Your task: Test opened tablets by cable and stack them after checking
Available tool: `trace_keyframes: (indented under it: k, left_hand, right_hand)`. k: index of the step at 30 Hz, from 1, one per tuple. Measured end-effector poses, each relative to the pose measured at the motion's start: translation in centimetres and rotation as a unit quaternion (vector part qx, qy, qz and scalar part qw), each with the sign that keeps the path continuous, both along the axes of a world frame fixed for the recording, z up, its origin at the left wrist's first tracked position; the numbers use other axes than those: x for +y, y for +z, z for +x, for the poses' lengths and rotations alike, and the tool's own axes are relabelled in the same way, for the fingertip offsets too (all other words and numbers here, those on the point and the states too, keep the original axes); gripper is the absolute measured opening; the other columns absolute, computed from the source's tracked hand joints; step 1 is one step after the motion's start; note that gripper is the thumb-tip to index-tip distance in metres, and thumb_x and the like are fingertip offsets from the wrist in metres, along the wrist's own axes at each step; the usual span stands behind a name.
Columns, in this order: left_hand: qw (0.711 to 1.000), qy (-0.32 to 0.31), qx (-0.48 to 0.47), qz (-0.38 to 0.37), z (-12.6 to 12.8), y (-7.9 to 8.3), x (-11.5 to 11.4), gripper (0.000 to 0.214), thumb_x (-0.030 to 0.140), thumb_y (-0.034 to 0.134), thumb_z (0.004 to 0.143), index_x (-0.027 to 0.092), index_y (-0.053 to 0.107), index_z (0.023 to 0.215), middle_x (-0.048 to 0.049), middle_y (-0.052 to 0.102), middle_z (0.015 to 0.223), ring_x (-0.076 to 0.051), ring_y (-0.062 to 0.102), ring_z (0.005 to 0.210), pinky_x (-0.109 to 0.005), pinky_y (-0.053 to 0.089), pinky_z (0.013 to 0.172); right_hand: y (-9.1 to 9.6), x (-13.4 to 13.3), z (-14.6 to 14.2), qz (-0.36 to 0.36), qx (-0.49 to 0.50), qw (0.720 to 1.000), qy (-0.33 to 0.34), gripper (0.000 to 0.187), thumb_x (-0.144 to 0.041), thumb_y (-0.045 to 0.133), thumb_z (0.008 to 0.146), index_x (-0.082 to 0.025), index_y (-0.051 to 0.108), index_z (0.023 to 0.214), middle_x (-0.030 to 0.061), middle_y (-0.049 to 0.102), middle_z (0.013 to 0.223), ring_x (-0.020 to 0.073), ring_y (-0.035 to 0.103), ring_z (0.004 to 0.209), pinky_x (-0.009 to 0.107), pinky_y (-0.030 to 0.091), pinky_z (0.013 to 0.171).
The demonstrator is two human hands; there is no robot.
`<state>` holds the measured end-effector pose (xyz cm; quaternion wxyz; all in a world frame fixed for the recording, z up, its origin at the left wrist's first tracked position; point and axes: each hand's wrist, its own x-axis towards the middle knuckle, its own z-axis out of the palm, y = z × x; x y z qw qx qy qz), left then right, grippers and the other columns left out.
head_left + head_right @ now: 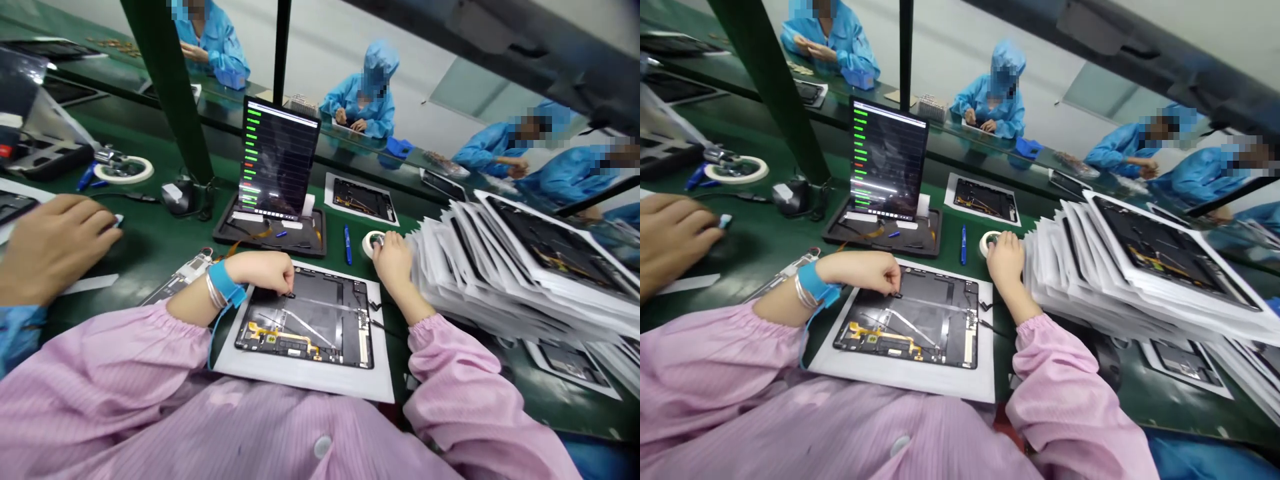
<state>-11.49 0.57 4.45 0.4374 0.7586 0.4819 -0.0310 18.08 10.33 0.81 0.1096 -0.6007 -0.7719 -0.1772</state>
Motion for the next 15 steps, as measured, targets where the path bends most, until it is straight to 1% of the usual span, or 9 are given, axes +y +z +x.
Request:
trace_keyframes:
  k: [2,3,4,5,7,9,10,12,15]
  left_hand:
    - [1.000,0.001,-0.001,0.002,0.0,0.0,0.0,0.021,0.020,0.057,0.066,0.014,0.072,0.079,-0.0024,0.073,0.081,-0.013,0.063,0.073,-0.018,0.044,0.064]
    - [1.000,0.003,-0.002,0.003,0.0,0.0,0.0,0.020,0.020,0.058,0.067,0.014,0.072,0.080,-0.0026,0.073,0.081,-0.013,0.063,0.073,-0.018,0.044,0.064]
    - [1.000,0.006,-0.003,0.004,0.0,0.0,0.0,0.019,0.020,0.058,0.068,0.014,0.072,0.079,-0.0029,0.073,0.081,-0.013,0.064,0.073,-0.018,0.044,0.064]
    - [1.000,0.008,-0.004,0.003,0.0,0.0,0.0,0.018,0.021,0.059,0.068,0.014,0.072,0.079,-0.0034,0.073,0.081,-0.013,0.064,0.073,-0.018,0.044,0.063]
    - [1.000,0.013,-0.007,0.002,0.0,0.0,0.0,0.017,0.020,0.060,0.069,0.013,0.073,0.078,-0.0039,0.073,0.080,-0.013,0.065,0.073,-0.018,0.044,0.063]
    - [1.000,0.018,-0.014,0.010,-0.2,-0.1,0.1,0.016,0.019,0.060,0.069,0.014,0.073,0.078,-0.0034,0.073,0.079,-0.013,0.065,0.073,-0.018,0.044,0.063]
    - [0.999,0.026,-0.022,0.025,-0.3,0.0,0.1,0.016,0.019,0.059,0.070,0.014,0.073,0.077,-0.0029,0.073,0.079,-0.013,0.064,0.073,-0.018,0.044,0.064]
    - [0.994,0.061,-0.032,0.081,-0.7,0.1,0.3,0.017,0.021,0.058,0.071,0.015,0.073,0.078,-0.0020,0.073,0.078,-0.013,0.064,0.072,-0.019,0.044,0.065]
    - [0.970,0.153,-0.049,0.181,-1.3,0.6,0.6,0.021,0.027,0.056,0.074,0.016,0.072,0.080,-0.0024,0.073,0.080,-0.015,0.063,0.073,-0.022,0.044,0.067]
  right_hand:
    - [0.1,-0.7,-0.1,0.010,0.000,1.000,0.015,0.045,-0.025,0.047,0.089,0.002,0.044,0.125,0.0276,0.046,0.129,0.0366,0.034,0.126,0.047,0.031,0.098]
    - [0.3,-1.4,-0.5,0.014,0.005,0.999,0.030,0.047,-0.027,0.049,0.088,0.001,0.043,0.126,0.0270,0.044,0.131,0.0368,0.033,0.127,0.048,0.031,0.098]
    - [0.5,-2.2,-1.0,0.007,0.015,0.998,0.056,0.045,-0.028,0.050,0.088,-0.002,0.045,0.125,0.0253,0.046,0.130,0.0360,0.035,0.125,0.047,0.032,0.097]
    - [0.7,-3.1,-1.6,-0.019,0.028,0.995,0.094,0.039,-0.029,0.049,0.089,-0.006,0.050,0.120,0.0225,0.050,0.125,0.0338,0.041,0.120,0.045,0.035,0.095]
    - [0.8,-4.9,-3.1,-0.108,0.062,0.976,0.176,0.025,-0.032,0.049,0.090,-0.014,0.057,0.106,0.0147,0.060,0.108,0.0273,0.053,0.102,0.038,0.040,0.087]
    - [0.3,-6.0,-4.6,-0.193,0.104,0.951,0.219,0.020,-0.036,0.056,0.088,-0.018,0.059,0.096,0.0081,0.062,0.094,0.0225,0.056,0.088,0.034,0.042,0.078]
    - [0.0,-6.3,-5.2,-0.219,0.126,0.942,0.221,0.019,-0.037,0.060,0.085,-0.019,0.058,0.093,0.0057,0.062,0.089,0.0212,0.056,0.084,0.032,0.042,0.076]
    - [-0.7,-6.3,-6.4,-0.243,0.157,0.933,0.212,0.018,-0.035,0.066,0.082,-0.020,0.058,0.084,0.0022,0.061,0.081,0.0189,0.055,0.080,0.029,0.041,0.072]
    - [-1.3,-6.0,-7.6,-0.240,0.159,0.935,0.206,0.020,-0.028,0.065,0.083,-0.020,0.052,0.071,0.0009,0.059,0.078,0.0174,0.054,0.080,0.027,0.039,0.072]
